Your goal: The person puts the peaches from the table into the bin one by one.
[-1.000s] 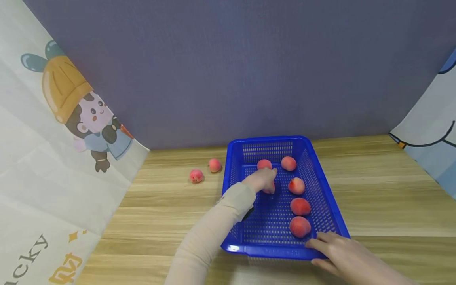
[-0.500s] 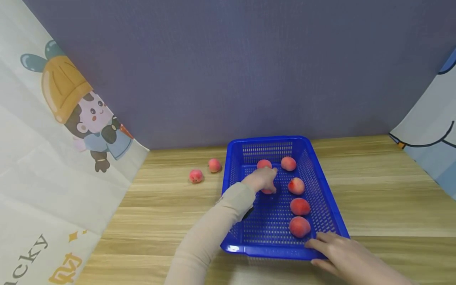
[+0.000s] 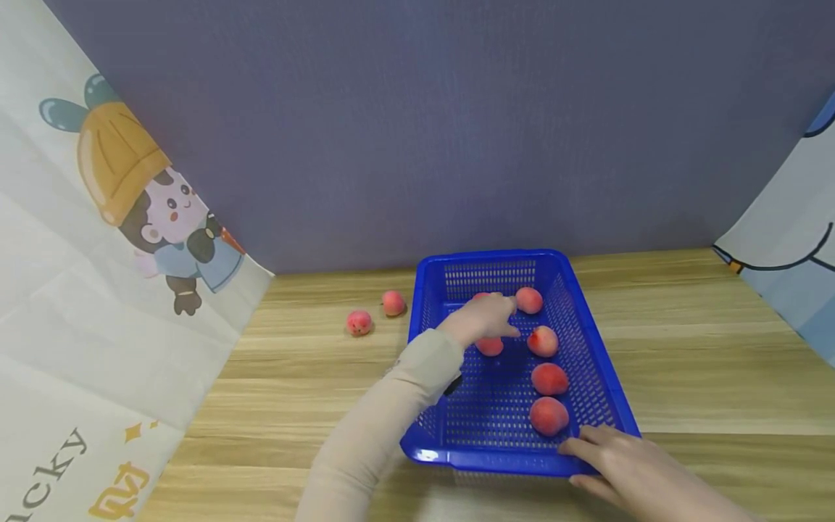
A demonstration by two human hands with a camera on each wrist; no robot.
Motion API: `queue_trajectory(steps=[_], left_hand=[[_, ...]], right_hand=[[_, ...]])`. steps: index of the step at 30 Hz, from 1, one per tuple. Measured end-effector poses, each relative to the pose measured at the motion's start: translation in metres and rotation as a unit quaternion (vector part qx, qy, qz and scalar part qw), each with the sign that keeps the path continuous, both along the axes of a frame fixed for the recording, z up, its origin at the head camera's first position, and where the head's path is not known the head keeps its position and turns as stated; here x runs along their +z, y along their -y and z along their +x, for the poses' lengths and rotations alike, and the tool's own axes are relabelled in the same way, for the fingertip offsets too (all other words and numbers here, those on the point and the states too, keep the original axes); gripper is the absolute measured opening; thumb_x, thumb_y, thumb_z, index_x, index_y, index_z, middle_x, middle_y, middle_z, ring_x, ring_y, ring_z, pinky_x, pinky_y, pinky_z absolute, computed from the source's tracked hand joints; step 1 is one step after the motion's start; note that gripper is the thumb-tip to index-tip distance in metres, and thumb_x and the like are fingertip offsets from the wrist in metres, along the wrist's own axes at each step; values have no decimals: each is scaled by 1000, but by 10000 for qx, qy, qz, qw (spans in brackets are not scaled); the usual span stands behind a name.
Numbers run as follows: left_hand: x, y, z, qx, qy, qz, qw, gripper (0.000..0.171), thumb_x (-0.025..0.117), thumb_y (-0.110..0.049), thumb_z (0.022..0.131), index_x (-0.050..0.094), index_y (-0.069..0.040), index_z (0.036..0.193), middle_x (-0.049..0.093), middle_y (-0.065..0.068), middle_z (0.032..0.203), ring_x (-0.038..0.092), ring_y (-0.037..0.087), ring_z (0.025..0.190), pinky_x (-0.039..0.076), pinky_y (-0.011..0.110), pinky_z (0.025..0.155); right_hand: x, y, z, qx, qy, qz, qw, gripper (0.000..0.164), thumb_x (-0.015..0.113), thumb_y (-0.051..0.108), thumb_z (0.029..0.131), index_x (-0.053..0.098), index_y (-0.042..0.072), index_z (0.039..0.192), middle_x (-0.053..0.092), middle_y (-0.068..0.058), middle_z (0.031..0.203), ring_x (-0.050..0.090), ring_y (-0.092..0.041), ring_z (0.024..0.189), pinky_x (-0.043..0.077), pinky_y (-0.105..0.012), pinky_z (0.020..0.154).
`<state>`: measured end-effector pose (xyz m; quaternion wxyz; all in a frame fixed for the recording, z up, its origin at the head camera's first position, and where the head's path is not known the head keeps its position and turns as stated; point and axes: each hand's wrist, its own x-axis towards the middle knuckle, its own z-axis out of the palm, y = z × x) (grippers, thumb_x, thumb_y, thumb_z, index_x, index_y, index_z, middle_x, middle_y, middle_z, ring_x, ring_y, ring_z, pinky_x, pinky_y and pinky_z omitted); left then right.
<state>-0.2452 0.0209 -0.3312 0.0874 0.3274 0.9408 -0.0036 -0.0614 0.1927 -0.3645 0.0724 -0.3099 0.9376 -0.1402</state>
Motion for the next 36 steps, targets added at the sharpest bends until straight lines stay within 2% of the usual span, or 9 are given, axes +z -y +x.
queue_trajectory(steps=[6,13,22,27,30,36], left_hand=[[23,7,7,45,-11,125,9999,50,60,-40,81,52,-11,121,57,0,114,50,15,108,41,26,89],[42,17,16,-136,-236,341,9990,37,59,-38,82,56,-12,108,60,-1,104,55,13,97,43,26,82],[57,30,27,-55,-346,472,9983,35,58,-37,83,56,-13,109,58,-2,97,54,11,89,45,27,78],[65,41,32,-17,-486,664,9966,29,56,-34,85,56,-14,106,58,0,105,55,14,97,45,30,78],[68,50,34,8,-551,825,9951,28,54,-34,86,57,-15,106,58,0,107,54,15,98,45,31,79],[70,66,36,-62,-801,1177,9898,24,56,-32,85,59,-15,102,58,-1,99,54,14,90,45,31,74]], right_hand=[[-1,0,1,30,-124,-2,9999,33,60,37,79,63,11,100,62,-13,98,59,-34,86,48,-49,66],[0,-1,1,-25,-57,1,10000,34,60,37,79,63,11,100,62,-14,99,58,-36,87,47,-51,66],[0,0,1,49,-173,1,9998,33,61,37,79,63,11,99,62,-14,98,59,-36,87,47,-50,66],[1,0,1,35,-102,11,9999,33,61,37,79,63,11,99,62,-14,98,58,-36,87,47,-50,66],[2,0,1,6,-43,4,10000,33,60,37,79,63,11,100,62,-15,99,58,-37,88,47,-51,67],[2,0,1,-27,161,-17,9999,34,59,38,80,62,11,101,62,-15,101,57,-38,90,46,-53,68]])
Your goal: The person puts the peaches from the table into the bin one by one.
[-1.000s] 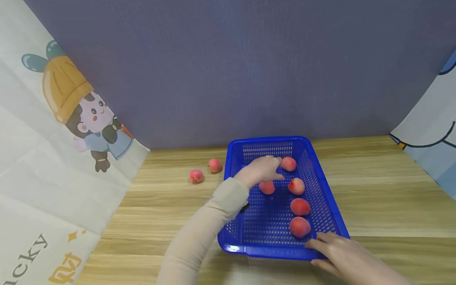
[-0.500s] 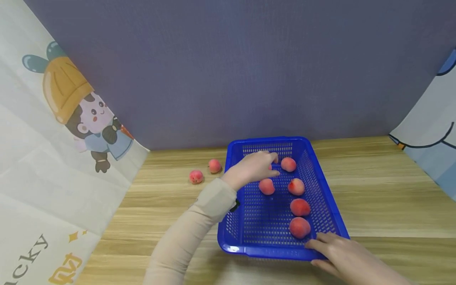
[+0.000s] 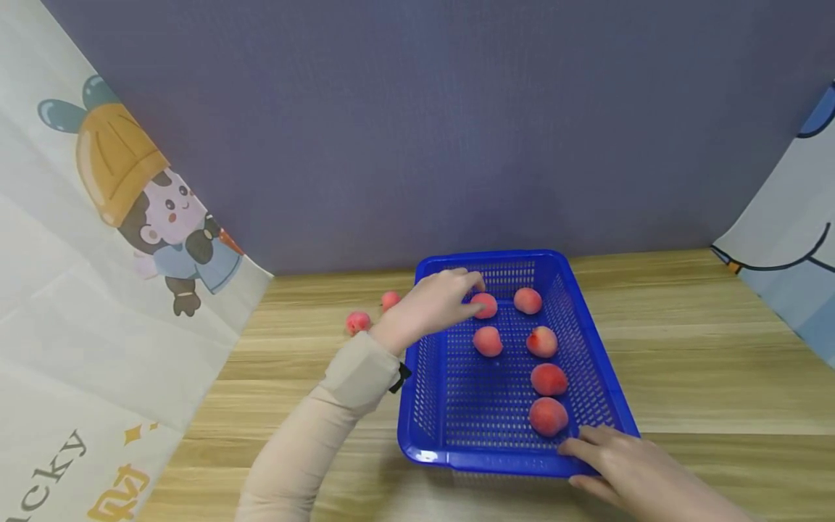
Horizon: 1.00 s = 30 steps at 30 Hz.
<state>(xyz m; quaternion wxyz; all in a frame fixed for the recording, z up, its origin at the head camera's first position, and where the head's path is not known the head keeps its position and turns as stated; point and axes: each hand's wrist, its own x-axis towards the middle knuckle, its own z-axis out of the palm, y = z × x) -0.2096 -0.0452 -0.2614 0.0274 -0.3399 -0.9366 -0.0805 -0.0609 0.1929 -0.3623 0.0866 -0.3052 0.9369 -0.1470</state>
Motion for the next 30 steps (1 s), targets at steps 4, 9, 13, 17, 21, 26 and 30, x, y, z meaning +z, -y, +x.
queue_trajectory(steps=[4,9,13,17,21,26,30], left_hand=[[0,10,1,26,-89,226,9997,23,57,-30,85,59,-14,102,59,1,98,55,14,90,46,31,72],[-2,22,3,97,-197,527,9984,22,58,-27,85,60,-13,101,59,1,96,56,14,88,47,30,69],[-4,34,4,175,-396,780,9960,20,59,-23,83,61,-12,99,59,1,94,57,15,85,47,31,70],[-9,46,3,273,-731,994,9920,20,61,-21,82,62,-11,99,60,2,94,58,16,85,47,31,74],[-15,57,1,350,-1025,1213,9867,20,62,-18,81,62,-9,98,59,3,92,58,16,78,48,30,69],[-26,74,-5,496,-1205,1531,9796,21,64,-13,79,62,-5,98,59,7,94,57,17,70,48,30,65],[-34,87,-10,842,-1104,1626,9769,23,63,-12,79,61,-5,101,59,9,98,59,24,84,49,36,72]], right_hand=[[-1,0,0,40,-110,-11,9999,34,59,38,80,62,12,101,62,-14,100,58,-37,89,47,-52,67],[-1,0,1,89,-225,-18,9997,34,59,38,80,63,12,100,62,-14,99,58,-36,88,47,-50,67],[-1,0,1,49,-133,-1,9999,34,59,38,80,63,11,100,62,-14,99,58,-36,88,47,-51,68],[0,0,0,-2,-2,26,10000,35,59,38,80,63,11,101,62,-14,100,58,-36,89,47,-51,68],[1,1,0,-11,38,22,10000,35,59,38,80,63,11,101,61,-14,100,58,-35,88,47,-50,68],[1,1,1,-4,30,2,10000,35,59,38,80,63,11,101,61,-14,101,58,-36,89,47,-51,68],[1,1,0,-21,59,0,10000,35,59,38,80,62,10,101,61,-14,101,58,-36,89,47,-51,69]])
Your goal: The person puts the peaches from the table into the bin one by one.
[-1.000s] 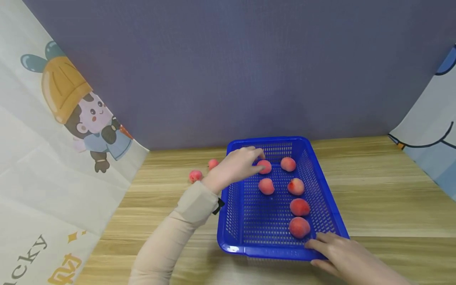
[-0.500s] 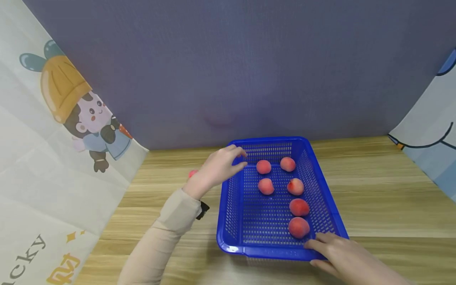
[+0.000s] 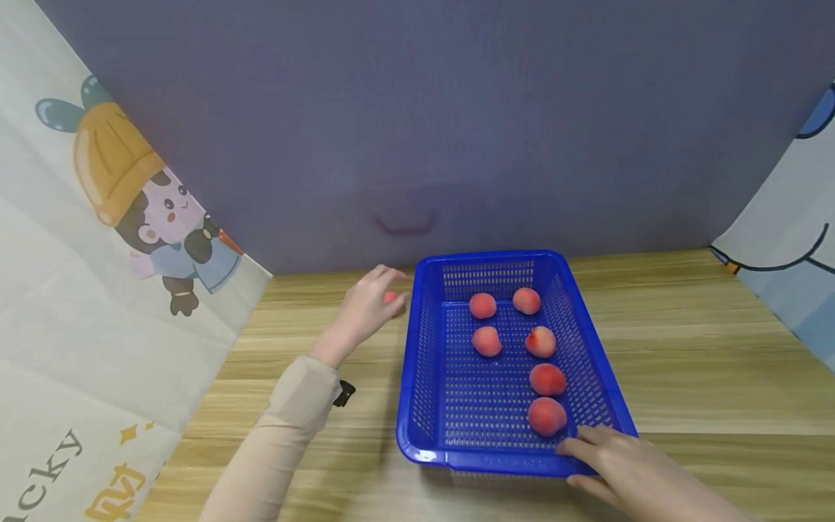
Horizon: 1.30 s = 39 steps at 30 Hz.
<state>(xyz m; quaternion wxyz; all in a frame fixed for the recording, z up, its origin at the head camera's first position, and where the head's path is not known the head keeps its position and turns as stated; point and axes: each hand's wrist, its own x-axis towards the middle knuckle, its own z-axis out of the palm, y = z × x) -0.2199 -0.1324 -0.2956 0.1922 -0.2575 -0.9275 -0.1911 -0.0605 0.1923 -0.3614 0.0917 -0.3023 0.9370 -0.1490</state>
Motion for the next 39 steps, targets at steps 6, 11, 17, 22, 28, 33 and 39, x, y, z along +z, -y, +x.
queue_trajectory(steps=[6,11,17,22,28,33,39], left_hand=[[-12,20,-10,373,370,241,9983,26,63,-12,80,60,-4,104,57,13,104,57,28,90,48,39,72],[-24,35,-20,535,718,420,9951,28,61,-12,82,58,-3,108,54,15,108,54,29,97,46,41,80],[-36,48,-27,623,1034,485,9915,32,60,-12,82,56,-1,111,53,17,109,53,31,98,44,41,84],[-47,55,-34,766,1406,429,9862,35,60,-11,82,53,0,114,50,20,115,56,30,88,45,42,82],[-60,61,-42,963,1827,382,9777,38,59,-13,82,50,0,117,43,23,124,53,33,96,43,44,86],[-71,65,-47,1088,2006,372,9729,40,59,-14,83,49,1,119,41,25,124,55,33,97,42,44,87],[-81,68,-50,1176,1961,373,9728,40,62,-13,81,51,3,116,43,26,121,55,33,98,40,44,89]], right_hand=[[0,0,0,-13,29,21,10000,36,59,39,80,62,10,101,62,-14,101,58,-36,89,46,-51,69],[1,1,1,-22,45,18,10000,37,58,41,80,62,11,101,62,-14,101,57,-37,90,46,-52,69],[0,0,0,-33,57,16,10000,36,59,39,80,62,11,101,61,-14,101,57,-37,90,46,-52,69],[0,0,1,11,-24,-9,10000,34,59,38,80,63,11,101,61,-14,100,58,-36,88,47,-51,68],[1,1,1,-28,7,21,10000,35,59,38,80,62,11,101,61,-13,101,58,-35,89,47,-51,69],[1,1,1,-18,-55,2,10000,35,59,38,80,62,11,101,62,-12,100,58,-35,88,47,-51,68],[1,1,2,20,-188,18,9998,33,59,38,80,62,12,100,62,-9,98,59,-32,87,48,-48,68]])
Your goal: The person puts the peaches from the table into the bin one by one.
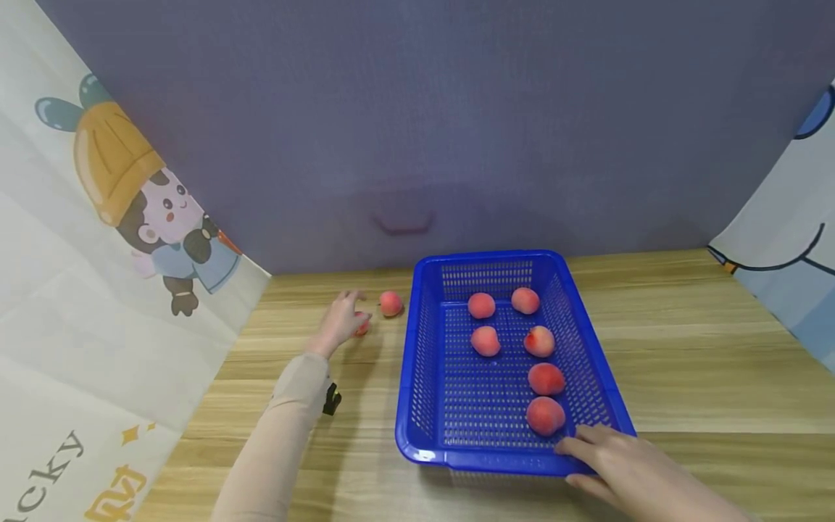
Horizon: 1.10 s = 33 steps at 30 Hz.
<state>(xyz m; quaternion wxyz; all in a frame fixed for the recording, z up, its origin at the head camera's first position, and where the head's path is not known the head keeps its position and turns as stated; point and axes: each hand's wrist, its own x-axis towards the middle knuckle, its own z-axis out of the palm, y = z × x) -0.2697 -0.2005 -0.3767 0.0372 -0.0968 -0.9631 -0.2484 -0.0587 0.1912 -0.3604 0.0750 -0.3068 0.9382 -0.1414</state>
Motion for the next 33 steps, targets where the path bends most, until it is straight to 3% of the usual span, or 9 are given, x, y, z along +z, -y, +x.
queue_trajectory(steps=[3,13,21,33], left_hand=[[-5,1,-2,28,-70,-127,9999,41,63,-13,79,52,3,114,44,27,119,52,35,99,40,45,88],[-17,4,-6,199,184,-554,9981,45,63,-16,79,49,3,118,44,30,116,51,39,96,43,47,83],[-20,3,-5,298,310,-538,9976,42,59,-10,77,50,4,115,45,30,112,53,35,91,45,42,79],[-27,3,-7,345,284,-434,9981,36,61,-6,75,52,5,108,47,29,105,54,38,91,45,43,79]], right_hand=[[-1,0,0,16,-77,3,10000,33,59,38,80,62,12,100,62,-9,97,59,-32,87,48,-48,68],[-1,0,0,-35,51,-19,10000,34,59,37,80,62,10,102,62,-13,100,58,-36,89,46,-52,69],[0,0,0,-59,122,-2,9999,35,59,37,80,62,10,102,62,-14,101,57,-37,90,46,-52,69],[1,1,-1,-126,323,5,9994,35,60,36,80,62,10,103,61,-16,103,56,-39,91,45,-54,71]])
